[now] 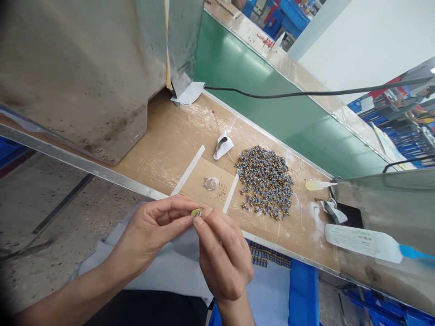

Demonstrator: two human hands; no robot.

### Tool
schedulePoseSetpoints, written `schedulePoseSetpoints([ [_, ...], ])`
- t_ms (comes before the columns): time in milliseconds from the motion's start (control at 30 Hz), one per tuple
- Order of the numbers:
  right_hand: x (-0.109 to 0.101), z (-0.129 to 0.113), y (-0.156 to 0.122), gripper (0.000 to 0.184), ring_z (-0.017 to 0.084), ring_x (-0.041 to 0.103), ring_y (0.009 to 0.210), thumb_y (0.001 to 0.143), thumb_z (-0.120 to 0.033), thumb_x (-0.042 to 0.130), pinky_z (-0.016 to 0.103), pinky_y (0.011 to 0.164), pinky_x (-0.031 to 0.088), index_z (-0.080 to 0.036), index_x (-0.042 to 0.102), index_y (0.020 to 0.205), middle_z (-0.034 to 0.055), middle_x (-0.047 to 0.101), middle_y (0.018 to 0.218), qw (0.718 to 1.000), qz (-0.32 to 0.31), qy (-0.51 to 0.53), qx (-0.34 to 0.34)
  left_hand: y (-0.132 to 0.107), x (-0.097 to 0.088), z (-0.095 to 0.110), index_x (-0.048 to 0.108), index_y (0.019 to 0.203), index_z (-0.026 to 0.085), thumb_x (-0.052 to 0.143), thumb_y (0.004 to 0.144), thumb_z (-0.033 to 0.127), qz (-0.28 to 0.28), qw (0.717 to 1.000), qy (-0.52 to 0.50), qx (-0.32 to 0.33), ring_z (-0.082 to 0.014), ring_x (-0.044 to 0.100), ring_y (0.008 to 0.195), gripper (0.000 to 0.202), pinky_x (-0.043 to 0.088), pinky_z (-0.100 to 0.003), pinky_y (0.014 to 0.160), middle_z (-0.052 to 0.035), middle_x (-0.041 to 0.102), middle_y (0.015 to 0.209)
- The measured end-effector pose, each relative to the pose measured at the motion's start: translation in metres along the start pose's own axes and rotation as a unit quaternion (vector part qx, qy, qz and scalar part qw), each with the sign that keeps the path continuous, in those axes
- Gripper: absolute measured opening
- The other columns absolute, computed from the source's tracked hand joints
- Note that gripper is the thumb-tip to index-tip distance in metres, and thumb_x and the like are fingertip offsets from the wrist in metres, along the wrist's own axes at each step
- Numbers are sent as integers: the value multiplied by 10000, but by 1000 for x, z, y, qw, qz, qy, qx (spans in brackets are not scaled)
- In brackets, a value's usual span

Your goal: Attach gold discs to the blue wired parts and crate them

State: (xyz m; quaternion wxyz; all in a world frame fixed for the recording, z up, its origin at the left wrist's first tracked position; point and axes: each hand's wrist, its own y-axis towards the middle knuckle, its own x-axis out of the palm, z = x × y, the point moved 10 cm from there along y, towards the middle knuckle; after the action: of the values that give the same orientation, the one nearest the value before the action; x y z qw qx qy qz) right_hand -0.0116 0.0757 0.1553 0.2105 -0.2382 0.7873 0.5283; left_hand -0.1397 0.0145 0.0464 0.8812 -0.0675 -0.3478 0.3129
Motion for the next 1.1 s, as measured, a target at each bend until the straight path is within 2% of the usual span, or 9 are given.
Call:
schedulePoseSetpoints([
  [133, 2, -4, -9, 595, 313, 858, 1144, 932, 25, 854, 455, 933, 793, -273, 790, 1443, 68, 827, 1365, 1000, 1, -9, -17, -1, 2, 3, 928, 1031, 188, 976, 890, 301, 12, 1000, 12, 22, -252, 856, 999, 187, 700, -290, 883, -101, 907, 1070],
  [333, 4, -10, -18, 559, 320, 852, 1157, 918, 35, 861, 454, 943, 794, -229, 806, 1409, 79, 813, 1389, 1000, 9, -13, -25, -5, -1, 6, 934, 990, 215, 947, 896, 252, 38, 997, 43, 51, -180, 813, 898, 102, 648, -212, 819, -45, 856, 950],
  [467, 4, -11, -20, 550, 337, 842, 1168, 890, 64, 867, 475, 942, 793, -167, 814, 1387, 114, 809, 1379, 1000, 9, 0, -28, -8, -5, 6, 924, 1046, 231, 930, 880, 212, 66, 993, 76, 54, -174, 811, 895, 167, 641, -207, 822, -27, 854, 928],
  [700, -1, -6, -21, 558, 317, 853, 1133, 941, 0, 843, 475, 914, 789, -259, 796, 1433, 86, 831, 1336, 1000, 4, 25, 4, -9, -5, 5, 904, 1141, 240, 912, 897, 246, 75, 984, 157, 50, -186, 810, 902, 244, 622, -223, 808, -24, 831, 936],
  [800, -9, 14, -21, 481, 285, 851, 1105, 988, -41, 796, 456, 924, 766, -265, 802, 1414, 83, 846, 1265, 993, 14, 70, 90, -11, -3, 1, 889, 1175, 255, 888, 920, 250, 62, 982, 175, 43, -193, 806, 899, 254, 622, -243, 806, -16, 813, 941],
  [867, -9, 35, -24, 380, 248, 843, 1082, 1024, -80, 770, 403, 915, 745, -281, 831, 1340, 63, 853, 1197, 977, 1, 98, 187, -12, 1, -3, 874, 1217, 273, 861, 951, 246, 49, 979, 194, 42, -204, 809, 927, 268, 625, -265, 836, -13, 817, 956],
  [933, -4, 49, -29, 284, 219, 834, 1067, 1042, -124, 778, 347, 895, 723, -303, 856, 1248, 38, 855, 1149, 957, -25, 136, 257, -13, 5, -6, 864, 1246, 288, 840, 973, 237, 39, 974, 219, 50, -217, 809, 979, 279, 625, -282, 879, -16, 827, 988],
  [1000, 0, 55, -32, 228, 200, 831, 1048, 1046, -154, 793, 312, 876, 706, -313, 867, 1192, 23, 858, 1128, 940, -40, 183, 284, -13, 10, -7, 860, 1252, 299, 825, 983, 216, 31, 967, 244, 65, -220, 805, 1024, 284, 618, -288, 932, -16, 835, 1023],
  [1100, -2, 59, -38, 214, 185, 828, 1010, 1039, -149, 808, 287, 849, 686, -318, 877, 1151, 11, 863, 1093, 927, -28, 222, 302, -14, 18, -8, 858, 1254, 308, 811, 993, 197, 17, 958, 276, 81, -214, 804, 1021, 287, 610, -286, 976, -9, 833, 1013],
])
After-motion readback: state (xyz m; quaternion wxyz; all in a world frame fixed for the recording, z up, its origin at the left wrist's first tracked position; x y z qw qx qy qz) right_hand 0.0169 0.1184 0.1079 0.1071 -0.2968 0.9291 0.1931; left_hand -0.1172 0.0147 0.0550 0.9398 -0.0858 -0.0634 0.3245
